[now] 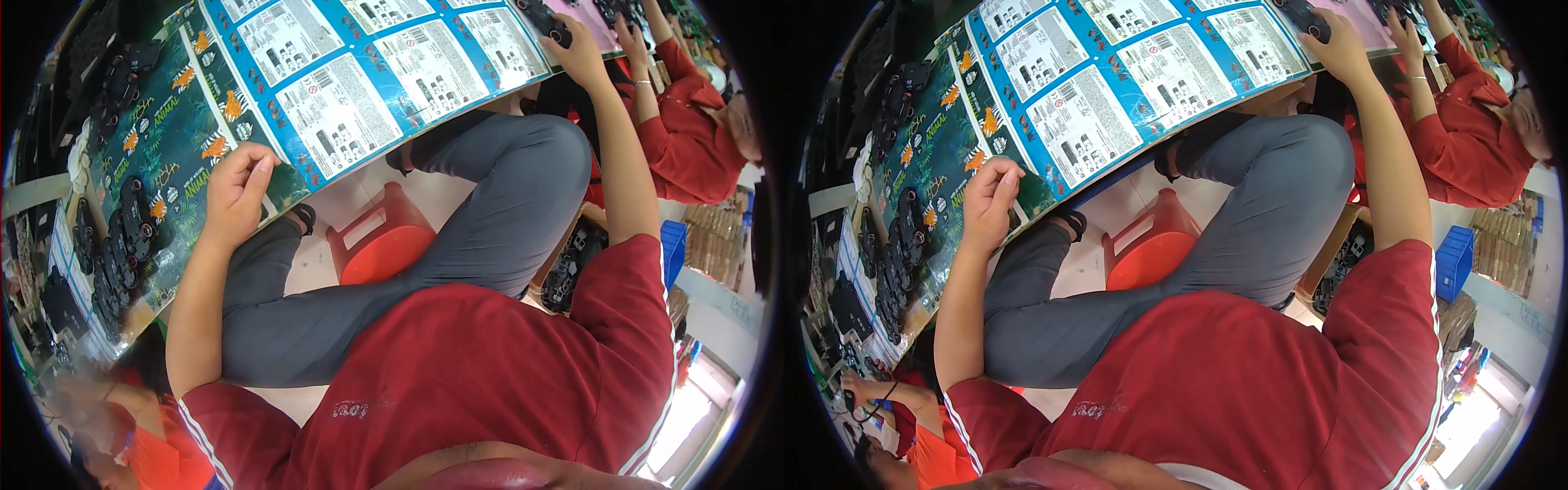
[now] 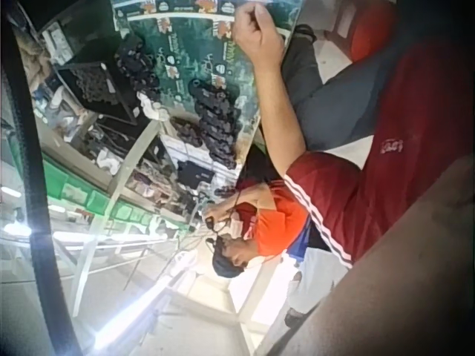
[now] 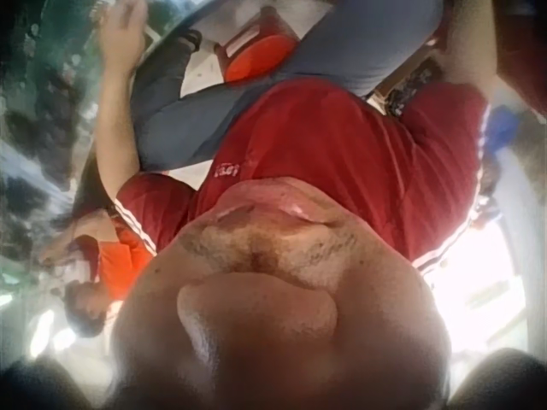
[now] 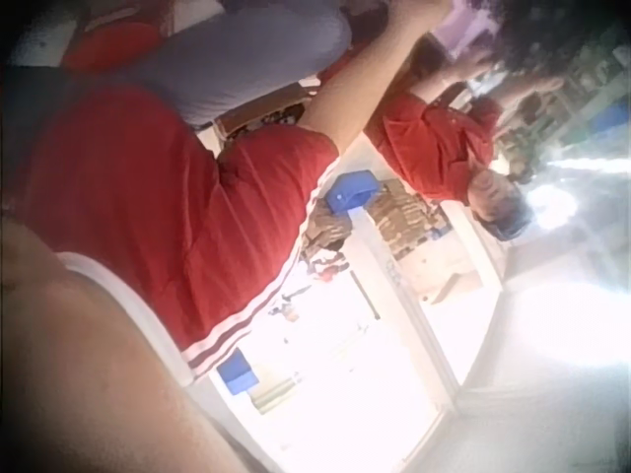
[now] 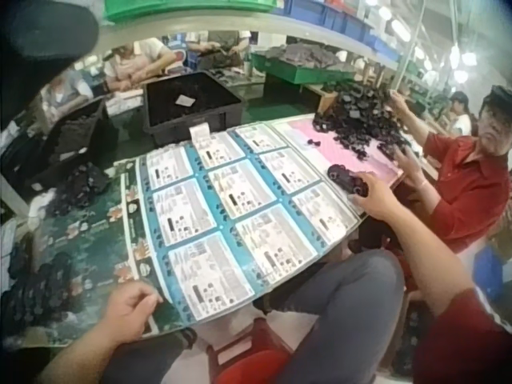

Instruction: The person assembles toy cars by fitting components onto toy car chassis and placing them on the table by hand.

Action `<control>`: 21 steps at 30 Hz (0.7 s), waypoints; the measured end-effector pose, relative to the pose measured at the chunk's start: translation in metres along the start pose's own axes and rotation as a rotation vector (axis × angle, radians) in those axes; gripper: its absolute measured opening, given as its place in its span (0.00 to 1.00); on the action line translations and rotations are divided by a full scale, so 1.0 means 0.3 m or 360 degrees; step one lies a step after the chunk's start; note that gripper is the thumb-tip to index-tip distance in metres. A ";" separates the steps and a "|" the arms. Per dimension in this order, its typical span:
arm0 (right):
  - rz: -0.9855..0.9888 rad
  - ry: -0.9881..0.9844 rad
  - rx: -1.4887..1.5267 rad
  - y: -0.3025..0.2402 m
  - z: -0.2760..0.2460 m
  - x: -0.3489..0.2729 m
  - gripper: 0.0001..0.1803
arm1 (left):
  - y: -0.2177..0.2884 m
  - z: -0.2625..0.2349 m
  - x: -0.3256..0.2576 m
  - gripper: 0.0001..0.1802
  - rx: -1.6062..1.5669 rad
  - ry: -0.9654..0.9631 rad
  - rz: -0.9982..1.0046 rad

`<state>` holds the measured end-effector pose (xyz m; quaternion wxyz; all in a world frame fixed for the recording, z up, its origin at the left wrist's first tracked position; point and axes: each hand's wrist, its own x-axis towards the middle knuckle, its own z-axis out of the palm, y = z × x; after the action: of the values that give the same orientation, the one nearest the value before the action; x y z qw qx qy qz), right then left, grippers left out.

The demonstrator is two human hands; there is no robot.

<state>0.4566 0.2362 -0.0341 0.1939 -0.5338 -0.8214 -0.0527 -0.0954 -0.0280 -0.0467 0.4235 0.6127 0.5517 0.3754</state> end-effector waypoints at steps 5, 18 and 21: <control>0.0224 -0.0102 0.0319 -0.196 -0.037 0.011 0.30 | 0.012 0.012 0.009 0.08 0.0031 0.0020 0.0159; -0.0685 -0.0080 0.1265 -1.267 -0.005 -0.147 0.32 | 0.079 0.101 -0.046 0.26 -0.0892 -0.0050 -0.0156; -0.0647 -0.0138 0.1284 -1.333 0.008 -0.184 0.34 | 0.100 0.092 -0.064 0.26 -0.1291 0.0210 -0.0329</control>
<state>0.1167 0.0199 -0.0087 0.3374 -0.2453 -0.8717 0.2570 -0.0612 -0.0510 -0.0285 0.6295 0.3125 0.4437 0.5561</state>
